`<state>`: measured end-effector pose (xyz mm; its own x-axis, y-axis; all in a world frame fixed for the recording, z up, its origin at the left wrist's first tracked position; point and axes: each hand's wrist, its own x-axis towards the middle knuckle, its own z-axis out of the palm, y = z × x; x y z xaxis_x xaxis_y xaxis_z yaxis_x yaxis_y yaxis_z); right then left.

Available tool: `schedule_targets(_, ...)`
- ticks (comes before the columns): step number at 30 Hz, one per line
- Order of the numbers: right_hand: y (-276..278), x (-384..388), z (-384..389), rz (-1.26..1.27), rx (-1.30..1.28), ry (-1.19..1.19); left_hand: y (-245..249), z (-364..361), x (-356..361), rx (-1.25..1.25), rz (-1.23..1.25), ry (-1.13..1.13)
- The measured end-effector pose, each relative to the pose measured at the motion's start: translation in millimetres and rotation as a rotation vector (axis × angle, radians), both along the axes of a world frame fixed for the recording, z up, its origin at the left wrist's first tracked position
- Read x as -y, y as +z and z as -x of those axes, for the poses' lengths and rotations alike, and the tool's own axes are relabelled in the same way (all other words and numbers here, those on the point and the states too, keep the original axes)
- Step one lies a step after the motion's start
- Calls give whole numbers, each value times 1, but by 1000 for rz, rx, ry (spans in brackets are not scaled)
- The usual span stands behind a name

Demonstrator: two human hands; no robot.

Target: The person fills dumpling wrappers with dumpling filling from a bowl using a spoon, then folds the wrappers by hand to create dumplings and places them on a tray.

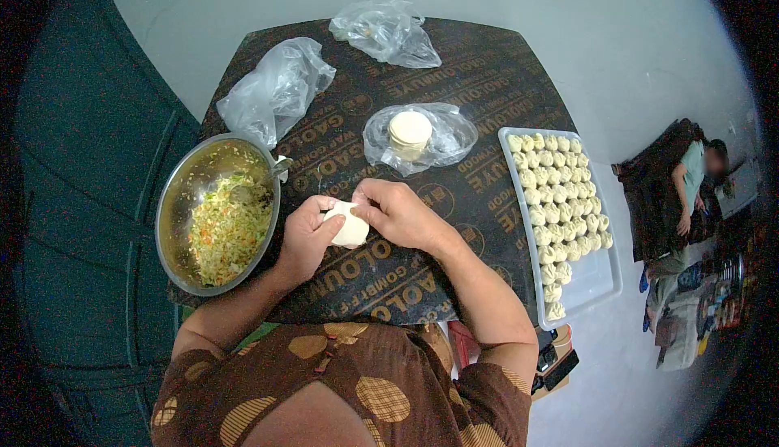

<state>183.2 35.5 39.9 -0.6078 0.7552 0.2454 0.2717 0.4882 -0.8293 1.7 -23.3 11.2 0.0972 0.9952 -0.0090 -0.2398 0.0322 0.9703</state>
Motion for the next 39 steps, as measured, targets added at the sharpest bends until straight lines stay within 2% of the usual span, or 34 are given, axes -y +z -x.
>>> schedule_targets(3, 4, 3, 1, 86, -19, 28, -13, 4, -4, -53, -93, 43)
schedule_targets(5, 5, 2, -1, 126, 112, 22, -16, 5, -5, -113, -160, 90)
schedule_targets(8, -5, 0, 1, 112, 28, -59, -7, 5, -3, -70, -94, 105)
schedule_targets(14, -5, 1, 2, 194, -69, -54, -3, 5, -3, -121, -44, 10)
schedule_targets(17, 0, -1, -1, 149, 17, -80, -5, 5, -3, -90, -22, -18)
schedule_targets(19, 2, -2, -3, 150, 22, -91, 2, 3, -1, 56, 36, -11)
schedule_targets(21, 1, -3, -3, 150, 28, -102, 1, 4, -1, 52, 33, -15)
schedule_targets(26, -6, -1, 1, 145, -25, -35, -2, 4, 0, 67, 36, -37)
schedule_targets(34, 0, -3, -3, 128, 9, -60, 0, 5, -1, 49, 54, -89)
schedule_targets(39, -6, 0, 2, 163, -116, 15, 3, 3, -2, 49, 101, -140)
